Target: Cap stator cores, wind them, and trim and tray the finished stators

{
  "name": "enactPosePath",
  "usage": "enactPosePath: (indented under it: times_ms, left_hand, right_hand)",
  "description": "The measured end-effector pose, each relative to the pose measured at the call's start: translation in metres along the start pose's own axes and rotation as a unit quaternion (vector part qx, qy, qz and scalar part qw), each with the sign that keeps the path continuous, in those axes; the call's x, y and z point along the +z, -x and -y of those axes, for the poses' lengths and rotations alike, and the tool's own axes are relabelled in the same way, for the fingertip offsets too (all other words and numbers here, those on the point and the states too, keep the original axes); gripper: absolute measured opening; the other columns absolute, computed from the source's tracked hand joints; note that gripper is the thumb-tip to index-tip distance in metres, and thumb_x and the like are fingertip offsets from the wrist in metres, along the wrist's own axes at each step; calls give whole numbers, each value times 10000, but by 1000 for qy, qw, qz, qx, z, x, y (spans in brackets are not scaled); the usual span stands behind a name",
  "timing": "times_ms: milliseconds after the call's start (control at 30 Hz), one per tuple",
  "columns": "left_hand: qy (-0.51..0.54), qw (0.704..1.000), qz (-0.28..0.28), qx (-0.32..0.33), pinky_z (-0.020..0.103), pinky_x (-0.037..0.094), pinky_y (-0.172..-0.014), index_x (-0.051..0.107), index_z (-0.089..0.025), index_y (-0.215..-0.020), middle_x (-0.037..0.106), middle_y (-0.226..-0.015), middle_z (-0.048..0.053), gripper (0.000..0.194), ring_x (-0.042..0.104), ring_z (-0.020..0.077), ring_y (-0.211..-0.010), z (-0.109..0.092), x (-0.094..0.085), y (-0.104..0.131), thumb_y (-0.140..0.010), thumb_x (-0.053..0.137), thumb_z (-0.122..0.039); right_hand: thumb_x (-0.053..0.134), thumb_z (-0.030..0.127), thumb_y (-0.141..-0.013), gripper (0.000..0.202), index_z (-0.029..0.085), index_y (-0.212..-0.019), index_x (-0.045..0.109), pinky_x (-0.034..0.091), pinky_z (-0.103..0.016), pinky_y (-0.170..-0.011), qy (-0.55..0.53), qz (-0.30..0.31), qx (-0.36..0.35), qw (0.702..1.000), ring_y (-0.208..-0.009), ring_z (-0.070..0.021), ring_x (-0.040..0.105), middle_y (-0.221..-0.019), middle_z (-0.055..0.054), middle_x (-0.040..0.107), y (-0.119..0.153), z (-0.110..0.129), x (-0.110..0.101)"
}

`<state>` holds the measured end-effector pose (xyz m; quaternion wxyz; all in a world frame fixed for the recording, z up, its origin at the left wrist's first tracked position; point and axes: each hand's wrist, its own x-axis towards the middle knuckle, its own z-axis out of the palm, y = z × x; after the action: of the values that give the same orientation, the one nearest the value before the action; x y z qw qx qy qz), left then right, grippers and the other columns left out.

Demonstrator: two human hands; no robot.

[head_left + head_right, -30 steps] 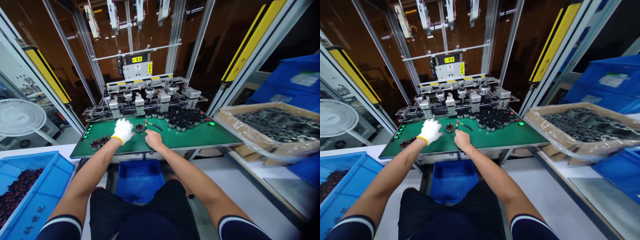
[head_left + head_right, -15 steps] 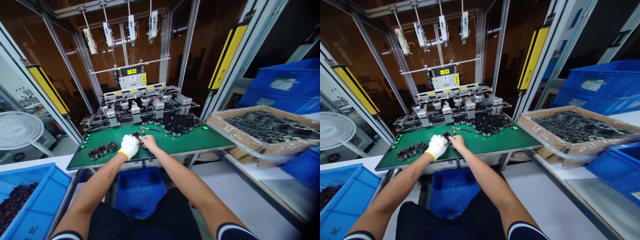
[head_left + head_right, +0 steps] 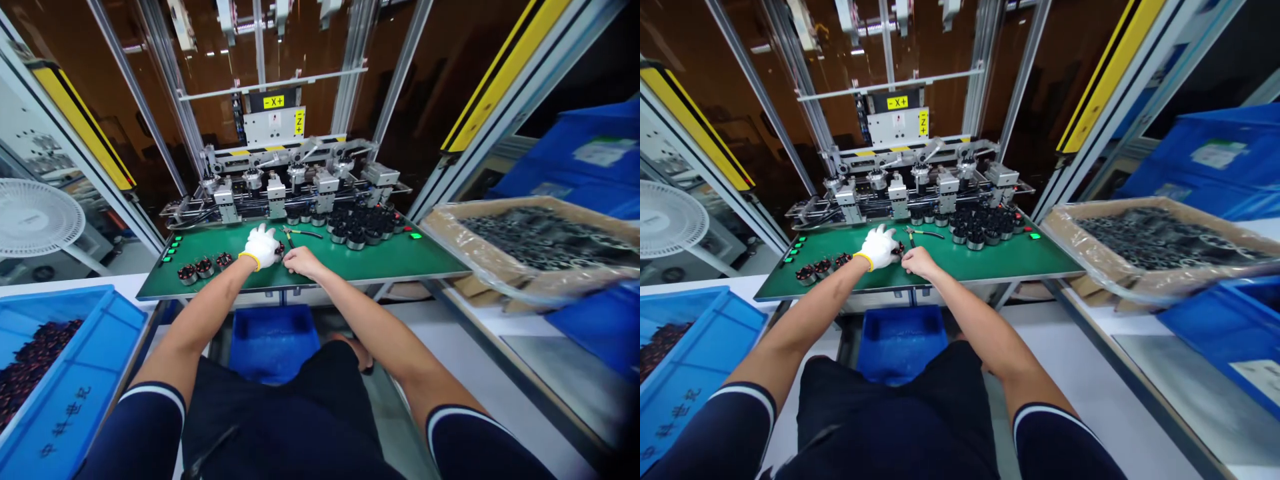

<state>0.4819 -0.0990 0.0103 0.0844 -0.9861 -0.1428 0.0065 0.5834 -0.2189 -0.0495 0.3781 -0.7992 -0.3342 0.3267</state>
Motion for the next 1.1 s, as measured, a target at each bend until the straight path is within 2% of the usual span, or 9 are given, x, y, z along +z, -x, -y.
enactPosePath:
  times_ms: [200, 300, 467, 633, 767, 833, 933, 1000, 1100]
  left_hand:
    - [23, 999, 6, 32, 583, 403, -1133, 819, -273, -1128, 572, -1522, 113, 366, 412, 436, -1439, 6, 5, -3, -925, 640, -520]
    - [25, 999, -16, 37, 600, 419, -1121, 830, -260, -1086, 581, -1510, 126, 338, 424, 439, -1435, 8, 6, 3, -927, 647, -496]
    - [13, 996, -80, 44, 607, 357, -1199, 831, -198, -1027, 474, -1612, 126, 302, 349, 457, -1504, 4, -4, 48, -970, 612, -398]
    - [-7, 952, -252, 175, 651, 434, -1123, 792, -208, -958, 486, -1599, 94, 188, 400, 474, -1453, -23, -38, 113, -931, 684, -359]
    - [12, 917, -321, 237, 600, 496, -1083, 725, -194, -904, 590, -1482, 93, 81, 520, 405, -1347, -37, -56, 148, -905, 712, -274]
    - [91, 909, -350, 206, 627, 475, -1114, 704, -226, -1010, 558, -1509, 103, 216, 499, 409, -1392, -35, -50, 163, -869, 783, -369]
    - [284, 883, -352, 123, 653, 408, -1196, 542, -298, -1416, 472, -1590, 137, 779, 422, 413, -1496, -34, -26, 182, -757, 878, -541]
    - [414, 858, -290, 86, 606, 433, -1204, 355, -323, -1585, 504, -1572, 149, 1056, 445, 392, -1498, -42, -7, 190, -715, 906, -559]
    - [555, 795, -227, 89, 510, 507, -1163, 249, -365, -1639, 640, -1445, 119, 1139, 557, 337, -1422, -58, 12, 194, -728, 920, -492]
  right_hand:
    - [696, 331, -999, 257, 105, -882, 654, 494, -176, -562, -5, 25, -29, 999, -600, -59, 557, -754, 28, 624, 19, -19, -25]
    - [789, 274, -892, 254, 107, -758, 654, 423, -162, -497, -32, 44, -58, 997, -506, -52, 510, -605, 52, 584, 38, -21, -42]
    - [871, 385, -680, 332, 114, -770, 703, 391, -195, -435, -160, 48, -114, 979, -441, -84, 522, -559, 8, 632, 76, -39, -63]
    - [853, 760, -584, 790, 153, -1065, 699, 545, -233, -603, -323, 52, -142, 934, -709, -137, 689, -944, -95, 759, 97, -42, -15]
    - [890, 749, -612, 853, 176, -1208, 681, 596, -326, -897, -509, 188, -189, 818, -975, -186, 719, -1154, -118, 740, 111, -23, 34]
    - [923, 622, -686, 716, 170, -1193, 696, 584, -292, -905, -579, 245, -200, 751, -930, -158, 718, -1070, -94, 752, 121, -17, 44]
    - [906, 628, -715, 693, 167, -1188, 694, 584, -303, -904, -598, 304, -199, 715, -898, -164, 723, -1013, -88, 753, 136, -13, 47]
    - [901, 672, -689, 739, 167, -1182, 684, 582, -339, -917, -586, 332, -193, 714, -916, -192, 725, -1010, -99, 750, 143, -11, 50]
    - [870, 754, -657, 730, 175, -1071, 707, 591, -331, -846, -548, 340, -173, 744, -834, -190, 715, -912, -83, 747, 148, -9, 59]
